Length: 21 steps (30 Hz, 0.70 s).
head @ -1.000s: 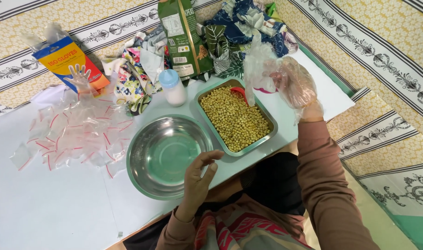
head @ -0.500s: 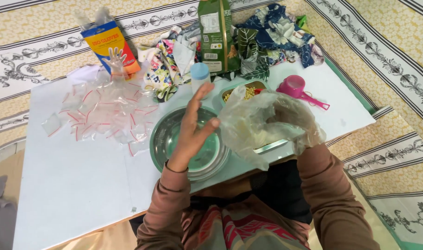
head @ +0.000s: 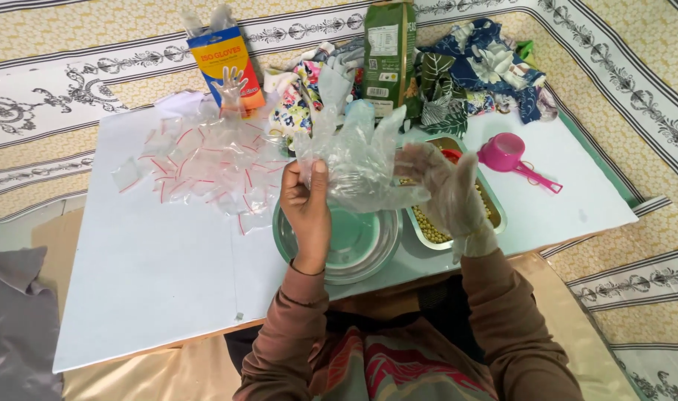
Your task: The person is putting on thin plastic disposable gloves before starting to work with the food items.
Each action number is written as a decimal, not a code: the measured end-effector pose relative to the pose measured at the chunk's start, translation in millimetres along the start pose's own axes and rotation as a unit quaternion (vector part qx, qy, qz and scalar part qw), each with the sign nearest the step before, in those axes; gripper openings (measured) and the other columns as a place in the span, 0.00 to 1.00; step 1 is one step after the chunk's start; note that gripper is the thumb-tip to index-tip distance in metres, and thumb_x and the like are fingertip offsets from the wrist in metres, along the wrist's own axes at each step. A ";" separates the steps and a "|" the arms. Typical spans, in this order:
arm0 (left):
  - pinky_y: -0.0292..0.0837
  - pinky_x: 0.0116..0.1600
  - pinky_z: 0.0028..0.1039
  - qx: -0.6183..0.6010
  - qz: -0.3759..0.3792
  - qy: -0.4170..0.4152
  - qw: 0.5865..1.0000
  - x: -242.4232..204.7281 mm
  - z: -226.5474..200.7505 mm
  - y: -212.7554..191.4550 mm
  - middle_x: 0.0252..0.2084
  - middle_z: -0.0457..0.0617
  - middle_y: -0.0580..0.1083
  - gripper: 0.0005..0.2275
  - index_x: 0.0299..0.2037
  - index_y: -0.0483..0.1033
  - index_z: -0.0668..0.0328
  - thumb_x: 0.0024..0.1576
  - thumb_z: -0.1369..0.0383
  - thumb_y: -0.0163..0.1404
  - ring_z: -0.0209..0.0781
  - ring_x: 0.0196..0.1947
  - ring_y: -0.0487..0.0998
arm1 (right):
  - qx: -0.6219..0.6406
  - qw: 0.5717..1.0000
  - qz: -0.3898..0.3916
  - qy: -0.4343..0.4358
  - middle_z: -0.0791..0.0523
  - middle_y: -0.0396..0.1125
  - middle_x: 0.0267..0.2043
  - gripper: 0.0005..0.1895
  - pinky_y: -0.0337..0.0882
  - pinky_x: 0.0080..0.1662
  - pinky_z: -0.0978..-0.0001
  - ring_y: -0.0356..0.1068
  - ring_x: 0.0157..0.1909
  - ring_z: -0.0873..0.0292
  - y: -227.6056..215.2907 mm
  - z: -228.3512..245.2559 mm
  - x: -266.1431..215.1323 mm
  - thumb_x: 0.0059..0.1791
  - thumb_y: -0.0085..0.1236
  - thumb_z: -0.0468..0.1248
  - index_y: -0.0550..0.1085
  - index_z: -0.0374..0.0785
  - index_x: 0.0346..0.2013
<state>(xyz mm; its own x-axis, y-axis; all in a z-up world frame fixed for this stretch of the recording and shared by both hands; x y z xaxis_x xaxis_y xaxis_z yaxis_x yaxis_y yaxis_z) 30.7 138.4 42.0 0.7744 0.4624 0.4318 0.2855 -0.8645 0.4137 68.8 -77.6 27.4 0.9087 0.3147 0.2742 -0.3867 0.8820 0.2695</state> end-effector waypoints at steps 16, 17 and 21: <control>0.61 0.54 0.30 0.121 -0.074 0.110 0.984 -17.2 9.2 -50.8 0.49 0.46 0.64 0.15 0.58 0.61 0.56 0.65 0.70 0.50 0.37 0.46 0.64 | -0.053 0.996 -0.034 -0.062 0.53 0.69 0.28 0.06 0.70 0.34 0.77 0.68 0.30 0.65 43.5 -28.0 24.4 0.54 0.59 0.35 0.75 0.33 0.37; 0.62 0.48 0.30 0.184 -0.047 0.184 0.964 -26.8 3.3 -51.1 0.40 0.45 0.65 0.09 0.48 0.68 0.60 0.61 0.75 0.53 0.39 0.40 0.65 | -0.077 0.994 -0.025 -0.075 0.54 0.67 0.26 0.06 0.69 0.34 0.77 0.66 0.30 0.66 44.7 -21.2 28.0 0.55 0.57 0.33 0.75 0.32 0.36; 0.70 0.49 0.35 0.272 0.096 0.242 0.926 -41.4 1.8 -27.5 0.40 0.49 0.73 0.13 0.53 0.79 0.64 0.59 0.81 0.54 0.48 0.41 0.75 | -0.155 0.983 -0.039 -0.094 0.51 0.72 0.35 0.09 0.73 0.40 0.70 0.68 0.36 0.65 97.7 38.3 22.7 0.54 0.60 0.34 0.76 0.33 0.46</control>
<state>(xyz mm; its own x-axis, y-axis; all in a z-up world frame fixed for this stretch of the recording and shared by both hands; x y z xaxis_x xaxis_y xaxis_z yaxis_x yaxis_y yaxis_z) -8.2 142.7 11.4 0.5341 0.2093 0.8191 0.5122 -0.8509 -0.1166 45.6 2.3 95.3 0.8777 0.1975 0.4366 -0.2248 0.9744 0.0110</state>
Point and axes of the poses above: each hand's wrist, its own x-axis towards the middle knuckle, its own y-axis out of the palm, z = x × y, the point moved 3 cm from there along x, towards the middle knuckle
